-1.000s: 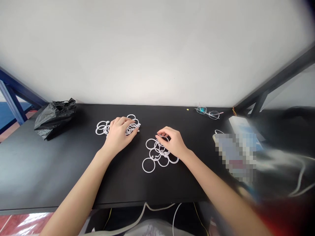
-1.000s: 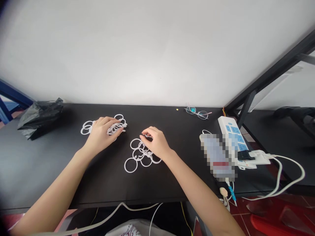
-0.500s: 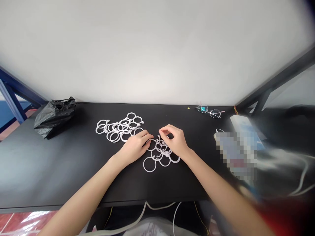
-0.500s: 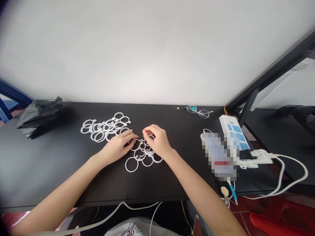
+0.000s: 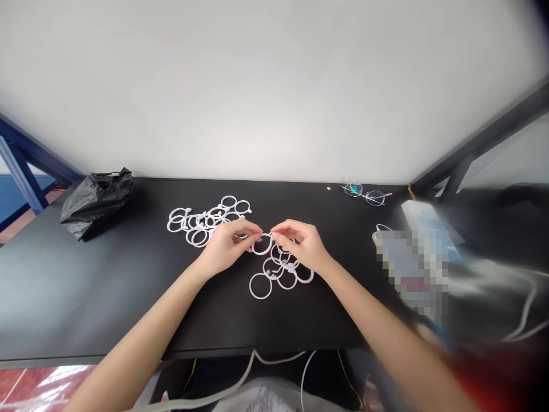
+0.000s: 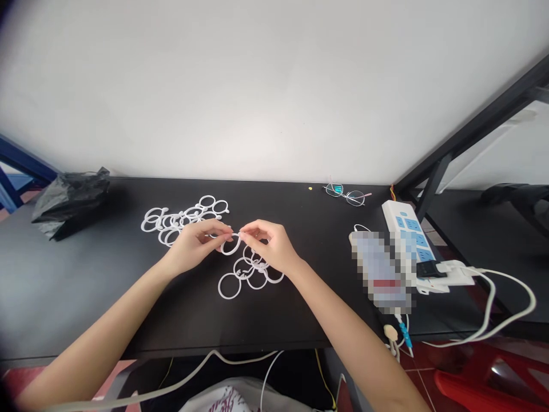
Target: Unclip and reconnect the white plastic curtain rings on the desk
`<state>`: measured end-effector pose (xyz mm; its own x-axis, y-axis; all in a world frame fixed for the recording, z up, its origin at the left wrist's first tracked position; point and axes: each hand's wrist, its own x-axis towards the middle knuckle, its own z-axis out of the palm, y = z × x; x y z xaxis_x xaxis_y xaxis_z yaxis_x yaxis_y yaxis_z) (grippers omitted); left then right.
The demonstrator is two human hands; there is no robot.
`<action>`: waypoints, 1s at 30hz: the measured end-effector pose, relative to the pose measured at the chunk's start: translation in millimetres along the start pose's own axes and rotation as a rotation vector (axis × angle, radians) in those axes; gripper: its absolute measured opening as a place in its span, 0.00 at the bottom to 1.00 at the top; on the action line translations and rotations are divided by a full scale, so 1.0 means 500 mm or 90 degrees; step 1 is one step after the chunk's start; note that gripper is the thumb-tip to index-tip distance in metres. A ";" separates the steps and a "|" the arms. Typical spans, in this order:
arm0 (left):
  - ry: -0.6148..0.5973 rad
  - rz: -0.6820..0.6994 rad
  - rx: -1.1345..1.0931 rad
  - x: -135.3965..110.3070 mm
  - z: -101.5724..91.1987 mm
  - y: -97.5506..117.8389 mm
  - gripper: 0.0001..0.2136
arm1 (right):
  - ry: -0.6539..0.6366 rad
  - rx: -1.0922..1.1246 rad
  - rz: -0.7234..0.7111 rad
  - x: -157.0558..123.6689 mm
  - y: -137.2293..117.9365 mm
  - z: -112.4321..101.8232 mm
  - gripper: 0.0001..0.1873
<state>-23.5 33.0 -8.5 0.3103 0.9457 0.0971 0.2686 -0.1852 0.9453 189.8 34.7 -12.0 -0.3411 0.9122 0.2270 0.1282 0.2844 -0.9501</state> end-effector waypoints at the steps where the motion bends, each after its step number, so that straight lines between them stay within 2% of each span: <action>1: 0.004 -0.012 -0.034 0.001 0.001 0.001 0.10 | -0.003 0.017 0.008 0.000 -0.002 -0.001 0.09; 5: 0.038 -0.038 -0.144 0.004 0.007 0.007 0.12 | -0.019 0.062 0.028 -0.004 -0.008 0.006 0.10; 10: 0.073 -0.039 -0.206 -0.004 0.041 0.016 0.21 | 0.077 0.099 0.004 -0.012 -0.007 0.035 0.10; 12: 0.062 -0.001 -0.170 -0.011 0.057 0.018 0.22 | 0.103 0.098 -0.009 -0.014 -0.005 0.042 0.10; 14: 0.065 0.021 -0.069 -0.019 0.067 0.018 0.19 | 0.108 0.084 -0.020 -0.016 -0.004 0.044 0.09; 17: 0.114 0.026 0.061 -0.025 0.071 0.018 0.17 | 0.091 0.039 -0.045 -0.018 -0.003 0.045 0.09; 19: 0.131 0.026 0.069 -0.025 0.070 0.016 0.18 | 0.075 0.013 -0.061 -0.019 -0.002 0.047 0.09; 25: 0.059 -0.020 -0.115 -0.020 0.071 0.007 0.20 | 0.096 0.041 -0.067 -0.022 -0.002 0.052 0.08; 30: 0.025 0.076 0.050 -0.026 0.067 0.019 0.16 | 0.117 0.025 -0.057 -0.024 -0.006 0.049 0.13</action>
<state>5.5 10.1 -11.0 0.3095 0.9248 0.2212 0.3028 -0.3164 0.8990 170.7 15.6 -16.8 -0.1730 0.9232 0.3432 0.0668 0.3586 -0.9311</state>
